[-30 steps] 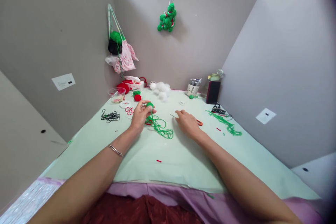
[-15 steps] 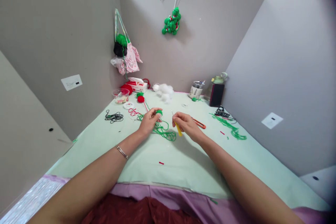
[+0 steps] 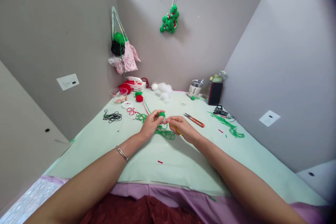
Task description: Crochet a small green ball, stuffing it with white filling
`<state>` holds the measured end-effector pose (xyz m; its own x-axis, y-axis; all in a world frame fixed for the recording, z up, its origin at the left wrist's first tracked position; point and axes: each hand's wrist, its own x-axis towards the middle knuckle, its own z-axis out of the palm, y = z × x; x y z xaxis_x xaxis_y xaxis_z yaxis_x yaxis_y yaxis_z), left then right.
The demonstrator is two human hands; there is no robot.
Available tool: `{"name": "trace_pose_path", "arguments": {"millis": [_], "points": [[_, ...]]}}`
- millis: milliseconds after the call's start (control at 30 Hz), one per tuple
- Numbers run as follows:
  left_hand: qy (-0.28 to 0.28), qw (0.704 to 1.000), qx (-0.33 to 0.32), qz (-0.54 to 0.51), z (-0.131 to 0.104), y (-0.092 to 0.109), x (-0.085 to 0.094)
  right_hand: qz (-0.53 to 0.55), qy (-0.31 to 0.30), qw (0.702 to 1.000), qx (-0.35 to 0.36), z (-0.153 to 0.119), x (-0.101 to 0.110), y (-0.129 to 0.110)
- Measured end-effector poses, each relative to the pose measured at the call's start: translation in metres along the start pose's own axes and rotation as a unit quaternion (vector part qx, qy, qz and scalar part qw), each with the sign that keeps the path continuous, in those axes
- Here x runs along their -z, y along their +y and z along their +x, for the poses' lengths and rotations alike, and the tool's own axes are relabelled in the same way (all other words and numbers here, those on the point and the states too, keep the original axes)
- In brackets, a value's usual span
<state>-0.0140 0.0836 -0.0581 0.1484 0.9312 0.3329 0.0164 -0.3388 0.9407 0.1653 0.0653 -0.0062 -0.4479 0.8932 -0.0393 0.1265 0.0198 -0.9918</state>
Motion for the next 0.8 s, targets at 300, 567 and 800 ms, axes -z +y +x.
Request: {"name": "trace_pose_path", "arguments": {"millis": [300,567,800], "points": [[-0.007,1.0,0.002,0.003,-0.002,0.0,-0.002,0.034,-0.017,0.999,-0.028,0.001,0.004,-0.003],[-0.018,0.999,0.035,0.007,0.001,0.001,-0.005,-0.073,0.08,0.993,0.053,-0.004,-0.017,0.0],[-0.001,0.999,0.025,0.036,-0.004,0.01,-0.005,-0.125,0.094,0.983,0.097,-0.018,-0.032,-0.003]]}}
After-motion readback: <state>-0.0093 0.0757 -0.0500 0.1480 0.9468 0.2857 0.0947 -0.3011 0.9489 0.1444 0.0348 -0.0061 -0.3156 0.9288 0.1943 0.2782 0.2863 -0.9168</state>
